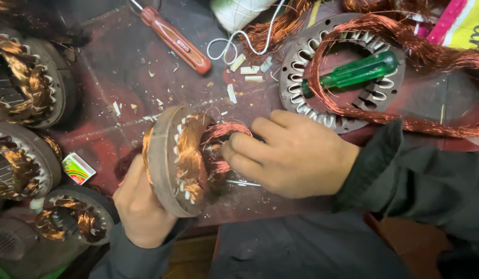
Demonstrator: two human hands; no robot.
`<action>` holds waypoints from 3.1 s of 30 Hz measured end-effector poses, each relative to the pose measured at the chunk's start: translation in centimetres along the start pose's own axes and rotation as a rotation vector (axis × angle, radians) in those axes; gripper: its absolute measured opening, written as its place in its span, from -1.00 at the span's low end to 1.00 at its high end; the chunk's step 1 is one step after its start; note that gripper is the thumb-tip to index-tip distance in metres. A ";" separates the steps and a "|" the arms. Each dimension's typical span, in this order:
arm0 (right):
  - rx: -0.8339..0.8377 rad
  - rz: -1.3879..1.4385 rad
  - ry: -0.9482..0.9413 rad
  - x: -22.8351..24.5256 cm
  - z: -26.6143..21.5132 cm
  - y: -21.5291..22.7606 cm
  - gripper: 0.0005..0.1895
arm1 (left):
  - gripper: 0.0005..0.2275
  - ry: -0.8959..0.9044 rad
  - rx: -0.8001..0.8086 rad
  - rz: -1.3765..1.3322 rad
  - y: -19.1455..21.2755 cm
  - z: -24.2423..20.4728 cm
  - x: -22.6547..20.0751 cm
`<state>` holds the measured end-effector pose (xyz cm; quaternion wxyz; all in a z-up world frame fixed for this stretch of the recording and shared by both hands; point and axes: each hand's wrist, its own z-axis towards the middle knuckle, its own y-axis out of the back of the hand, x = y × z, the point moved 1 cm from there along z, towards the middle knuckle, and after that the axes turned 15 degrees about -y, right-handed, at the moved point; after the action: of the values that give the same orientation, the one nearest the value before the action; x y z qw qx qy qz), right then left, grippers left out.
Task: The person winds copper wire around a stator core, using pliers to cut and tuck the wire ends into slots. The person handles multiple stator cores and copper wire bundles on a cluttered workbench.
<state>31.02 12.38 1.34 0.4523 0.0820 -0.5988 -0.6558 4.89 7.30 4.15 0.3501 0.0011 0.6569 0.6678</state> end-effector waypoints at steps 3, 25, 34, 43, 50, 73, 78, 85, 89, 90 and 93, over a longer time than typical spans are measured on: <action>-0.027 0.019 0.014 0.0 0.2 0.3 -0.66 | -0.66 0.067 -0.006 -0.142 0.0 0.3 0.3; 0.160 -0.014 -0.014 1.0 -3.6 5.8 -0.45 | -0.64 -0.079 0.183 -0.354 0.6 0.8 1.4; 0.421 -0.173 -0.081 0.9 -4.2 4.0 -0.39 | -0.60 -0.172 0.187 -0.084 1.0 1.7 -0.6; 0.269 -0.214 -0.078 2.7 -4.0 4.1 -0.30 | -0.52 -0.033 0.116 0.014 0.5 0.3 -1.4; 0.097 -0.111 -0.115 5.7 -2.6 2.5 -0.42 | -0.71 -0.061 0.129 0.109 -0.1 -2.6 0.6; -0.132 -0.304 0.068 5.6 0.4 0.3 -0.55 | -0.68 -0.345 -0.031 -0.553 -2.6 -2.3 4.5; -0.196 -0.437 0.104 5.3 0.2 0.7 -0.62 | -0.68 -0.367 -0.067 -0.547 -2.3 -1.9 3.9; -0.192 -0.354 -0.036 5.1 -0.4 1.4 -0.67 | -0.67 -0.375 -0.188 -0.529 -1.4 -2.0 3.1; -0.161 -0.333 -0.073 4.5 -1.2 1.2 -0.63 | -0.66 -0.106 -0.148 -0.841 -2.4 -3.2 3.5; -0.162 -0.325 -0.079 4.3 -1.4 1.3 -0.63 | -0.67 -0.093 -0.147 -0.867 -2.6 -3.6 3.8; -0.153 -0.308 -0.095 3.8 -1.9 1.2 -0.63 | -0.70 -0.051 -0.150 -0.947 -2.8 -4.7 5.0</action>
<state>30.66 8.52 3.55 0.3228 0.1071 -0.5484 -0.7640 0.27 5.21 -1.26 0.6308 -0.3072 0.5264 0.4802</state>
